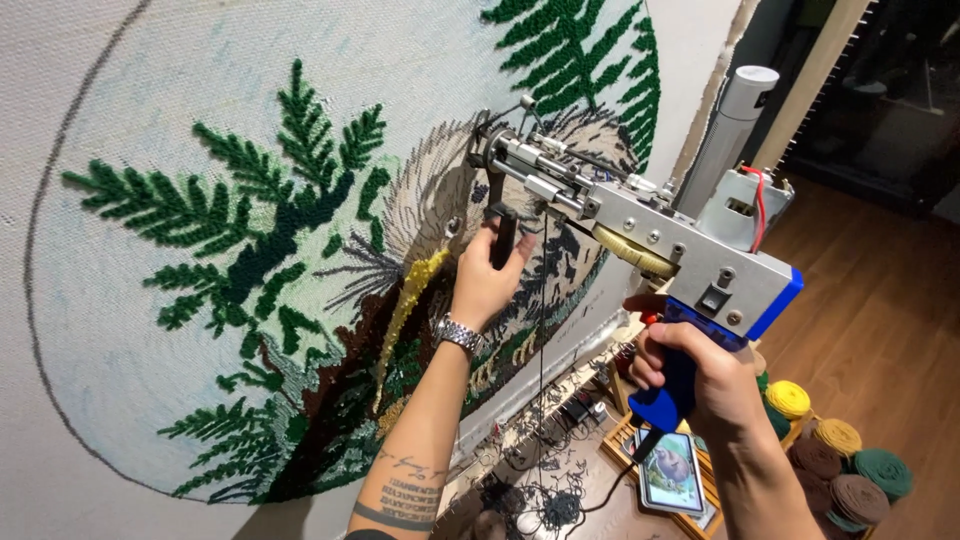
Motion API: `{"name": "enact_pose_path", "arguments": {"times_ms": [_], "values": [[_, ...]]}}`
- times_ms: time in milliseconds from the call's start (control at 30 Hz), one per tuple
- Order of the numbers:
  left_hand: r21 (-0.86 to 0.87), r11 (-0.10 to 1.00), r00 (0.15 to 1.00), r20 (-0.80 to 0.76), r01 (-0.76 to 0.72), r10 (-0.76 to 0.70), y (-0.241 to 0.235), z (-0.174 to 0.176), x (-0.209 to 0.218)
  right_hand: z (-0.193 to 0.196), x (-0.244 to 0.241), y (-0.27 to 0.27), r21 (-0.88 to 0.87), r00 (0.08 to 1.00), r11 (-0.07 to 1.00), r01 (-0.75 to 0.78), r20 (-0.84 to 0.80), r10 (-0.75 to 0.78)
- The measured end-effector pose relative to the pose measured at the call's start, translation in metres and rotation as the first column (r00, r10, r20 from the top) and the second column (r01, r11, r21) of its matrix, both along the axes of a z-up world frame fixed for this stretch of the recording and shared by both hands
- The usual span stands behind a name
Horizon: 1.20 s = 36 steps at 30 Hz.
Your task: The person uses a handheld tufting gun to apply yarn into a stretched canvas, forming a kiwi bird and fern design. The operator guides the tool across the surface while feeding yarn, progressively filling in the image.
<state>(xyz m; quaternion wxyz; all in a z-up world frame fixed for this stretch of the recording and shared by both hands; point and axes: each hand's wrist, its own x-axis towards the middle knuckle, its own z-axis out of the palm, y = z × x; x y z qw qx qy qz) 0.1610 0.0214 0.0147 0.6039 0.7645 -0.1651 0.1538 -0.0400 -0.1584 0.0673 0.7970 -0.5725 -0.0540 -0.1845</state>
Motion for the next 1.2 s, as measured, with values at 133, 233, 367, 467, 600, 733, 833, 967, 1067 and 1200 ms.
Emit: {"name": "enact_pose_path", "arguments": {"times_ms": [133, 233, 367, 467, 600, 733, 833, 967, 1067, 1200], "values": [[0.133, 0.991, 0.999, -0.031, -0.019, 0.023, 0.021, 0.031, -0.014, 0.002, -0.004, -0.009, 0.085, 0.989, 0.996, -0.010, -0.146, 0.023], [0.257, 0.961, 0.993, 0.082, -0.107, 0.089, 0.028, 0.036, -0.019, -0.001, -0.004, -0.010, 0.110, 0.971, 0.993, -0.047, -0.230, 0.072], [0.297, 0.944, 0.989, 0.056, -0.144, 0.134, 0.033, 0.040, -0.018, 0.003, -0.003, -0.002, 0.136, 0.988, 0.991, -0.006, -0.155, 0.028], [0.336, 0.921, 0.980, 0.110, -0.196, 0.169, 0.036, 0.040, -0.015, 0.003, -0.002, 0.001, 0.148, 0.984, 0.989, -0.007, -0.176, 0.033], [0.366, 0.919, 0.989, 0.050, -0.148, 0.139, 0.039, 0.046, -0.016, 0.004, 0.001, 0.003, 0.175, 0.981, 0.985, -0.006, -0.192, 0.040], [0.364, 0.916, 0.986, 0.065, -0.169, 0.156, 0.038, 0.046, -0.014, 0.005, 0.002, 0.003, 0.157, 0.980, 0.988, 0.011, -0.199, 0.021], [0.348, 0.917, 0.981, 0.090, -0.192, 0.172, 0.037, 0.048, -0.013, 0.002, 0.005, 0.000, 0.154, 0.984, 0.988, 0.006, -0.177, 0.021], [0.328, 0.929, 0.984, 0.097, -0.171, 0.147, 0.035, 0.055, -0.011, -0.002, 0.011, -0.006, 0.167, 0.979, 0.986, 0.007, -0.203, 0.027], [0.310, 0.940, 0.990, 0.065, -0.142, 0.128, 0.036, 0.063, -0.010, -0.002, 0.019, -0.012, 0.142, 0.971, 0.990, -0.001, -0.237, 0.035], [0.303, 0.947, 0.994, 0.033, -0.111, 0.106, 0.032, 0.068, -0.012, -0.001, 0.017, -0.018, 0.108, 0.976, 0.994, -0.004, -0.217, 0.028]]}}
